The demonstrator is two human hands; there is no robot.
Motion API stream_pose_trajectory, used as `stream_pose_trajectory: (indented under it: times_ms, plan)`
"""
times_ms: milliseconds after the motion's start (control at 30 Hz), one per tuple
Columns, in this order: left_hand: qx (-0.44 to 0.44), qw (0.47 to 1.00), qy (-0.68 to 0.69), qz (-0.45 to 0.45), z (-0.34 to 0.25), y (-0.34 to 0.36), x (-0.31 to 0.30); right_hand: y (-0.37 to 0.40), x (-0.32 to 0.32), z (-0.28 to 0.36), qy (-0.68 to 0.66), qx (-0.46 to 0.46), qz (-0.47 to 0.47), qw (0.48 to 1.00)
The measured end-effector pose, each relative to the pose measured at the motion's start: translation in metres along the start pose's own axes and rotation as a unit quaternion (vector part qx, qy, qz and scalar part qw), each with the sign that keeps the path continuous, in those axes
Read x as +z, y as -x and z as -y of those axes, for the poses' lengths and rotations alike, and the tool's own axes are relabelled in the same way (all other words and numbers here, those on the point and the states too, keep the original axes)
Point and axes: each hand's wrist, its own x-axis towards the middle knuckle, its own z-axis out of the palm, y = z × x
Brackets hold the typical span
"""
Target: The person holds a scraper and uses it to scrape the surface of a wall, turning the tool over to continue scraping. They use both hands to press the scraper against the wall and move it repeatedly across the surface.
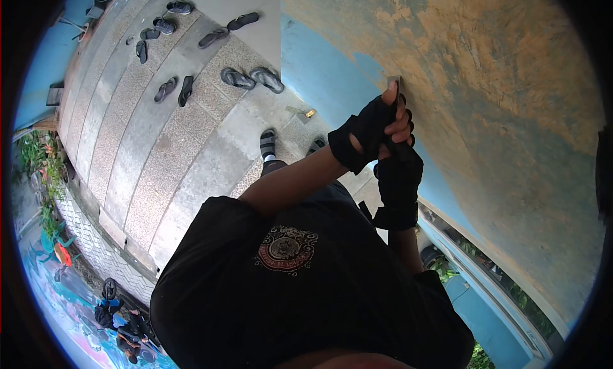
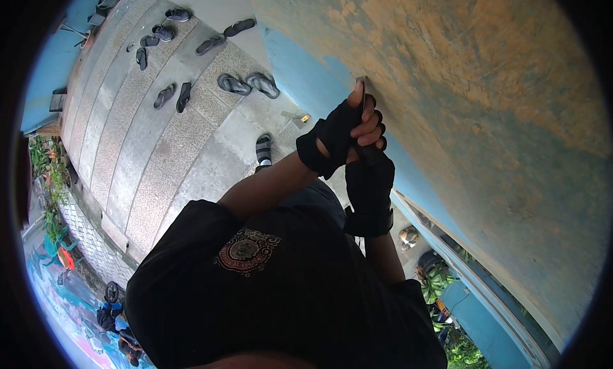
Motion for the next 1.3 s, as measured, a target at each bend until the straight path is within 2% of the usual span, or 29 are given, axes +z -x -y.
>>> stream_pose_trajectory:
  times_ms: [167, 233, 333, 367, 433, 467, 600, 733, 800, 900, 1033, 1100, 1167, 1200, 1300]
  plan:
    - [0.019, 1.000, 0.016, -0.001, -0.005, -0.005, -0.004, -0.001, 0.004, -0.009, -0.028, -0.033, 0.003, 0.999]
    - [0.018, 1.000, 0.017, -0.016, 0.001, -0.002, 0.003, 0.006, -0.003, -0.004, 0.039, 0.003, 0.000, 0.999]
    - [-0.005, 1.000, -0.007, -0.018, -0.002, -0.002, -0.007, 0.001, 0.003, -0.006, -0.011, -0.016, -0.003, 1.000]
    - [0.008, 1.000, 0.008, 0.011, -0.010, -0.007, -0.018, -0.001, 0.006, -0.006, -0.009, -0.012, -0.005, 1.000]
    - [0.024, 0.999, 0.027, 0.040, -0.010, -0.009, -0.019, -0.010, 0.015, -0.006, 0.000, -0.101, -0.026, 0.995]
    - [0.022, 0.999, 0.023, 0.030, -0.009, -0.008, -0.017, -0.008, 0.013, -0.006, -0.013, -0.025, -0.010, 1.000]
    - [-0.014, 0.999, 0.034, 0.003, 0.003, -0.001, -0.012, 0.005, 0.006, -0.001, -0.032, 0.033, -0.010, 0.999]
    - [0.026, 1.000, 0.008, 0.000, -0.010, -0.005, -0.014, -0.007, 0.014, -0.005, -0.032, -0.026, -0.006, 0.999]
    - [0.009, 0.999, 0.026, -0.032, -0.004, -0.002, -0.006, -0.002, 0.008, -0.002, -0.039, 0.025, 0.006, 0.999]
    - [-0.015, 1.000, 0.014, -0.024, -0.002, 0.000, -0.004, 0.002, 0.007, -0.001, 0.006, 0.017, -0.012, 1.000]
    - [0.021, 1.000, 0.000, 0.017, -0.011, -0.006, -0.020, -0.007, 0.018, -0.004, -0.044, 0.002, -0.011, 0.999]
    - [0.005, 1.000, 0.017, 0.006, 0.004, -0.001, -0.010, 0.004, 0.006, -0.005, -0.014, -0.007, -0.020, 1.000]
    - [-0.005, 1.000, 0.022, 0.004, 0.008, -0.002, 0.001, 0.014, -0.005, -0.004, -0.008, 0.053, -0.020, 0.998]
    - [-0.006, 1.000, 0.011, -0.005, 0.011, -0.001, 0.005, 0.012, -0.004, -0.004, -0.009, 0.051, -0.020, 0.998]
    - [-0.023, 0.999, 0.025, -0.005, 0.004, -0.003, -0.005, 0.007, 0.002, -0.006, 0.090, -0.047, -0.047, 0.994]
